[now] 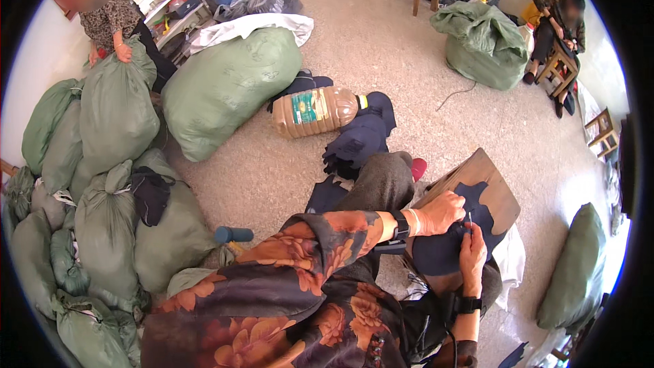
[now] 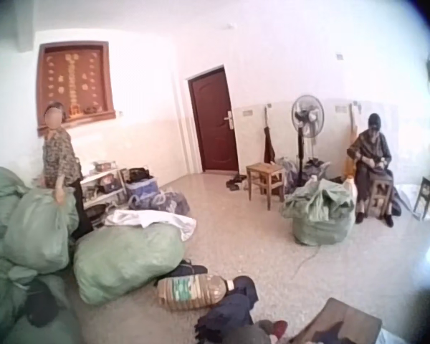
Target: The recorder is hand-stitching decorative or structural patterns onto a dark blue shoe upper component using a needle and thread.
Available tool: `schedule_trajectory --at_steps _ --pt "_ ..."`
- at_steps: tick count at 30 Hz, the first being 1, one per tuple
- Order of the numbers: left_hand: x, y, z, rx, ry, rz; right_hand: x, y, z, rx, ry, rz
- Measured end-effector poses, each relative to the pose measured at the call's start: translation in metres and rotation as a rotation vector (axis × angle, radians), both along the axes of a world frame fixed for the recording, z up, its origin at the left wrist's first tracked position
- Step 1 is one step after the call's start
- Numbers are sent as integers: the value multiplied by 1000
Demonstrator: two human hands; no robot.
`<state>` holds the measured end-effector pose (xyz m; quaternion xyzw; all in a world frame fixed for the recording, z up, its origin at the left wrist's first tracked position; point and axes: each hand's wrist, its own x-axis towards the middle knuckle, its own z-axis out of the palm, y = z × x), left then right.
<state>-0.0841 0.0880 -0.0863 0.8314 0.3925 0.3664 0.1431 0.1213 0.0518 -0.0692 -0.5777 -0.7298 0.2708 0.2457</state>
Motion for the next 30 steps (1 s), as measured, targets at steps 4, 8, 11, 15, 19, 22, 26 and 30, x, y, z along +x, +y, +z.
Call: schedule_trajectory --at_steps 4,8,11,15,19,22,26,30 --pt "-1 -6 1 17 -53 47 -3 -4 6 34 8 7" --pt "-9 -9 -3 -14 69 97 -6 -7 14 -1 42 -40" --pt "-5 -3 1 32 132 66 -6 -5 9 0 40 -26" --pt "2 -2 4 -1 208 74 -9 -4 6 25 73 -41" --pt "-8 -6 2 -2 120 96 -9 -2 1 68 97 -11" --pt "-5 -9 3 -3 122 85 -8 -6 9 -27 61 -43" --pt "13 -8 -1 89 201 123 1 -8 3 45 47 -46" --pt "1 0 0 71 63 9 -3 -7 7 -34 33 -97"
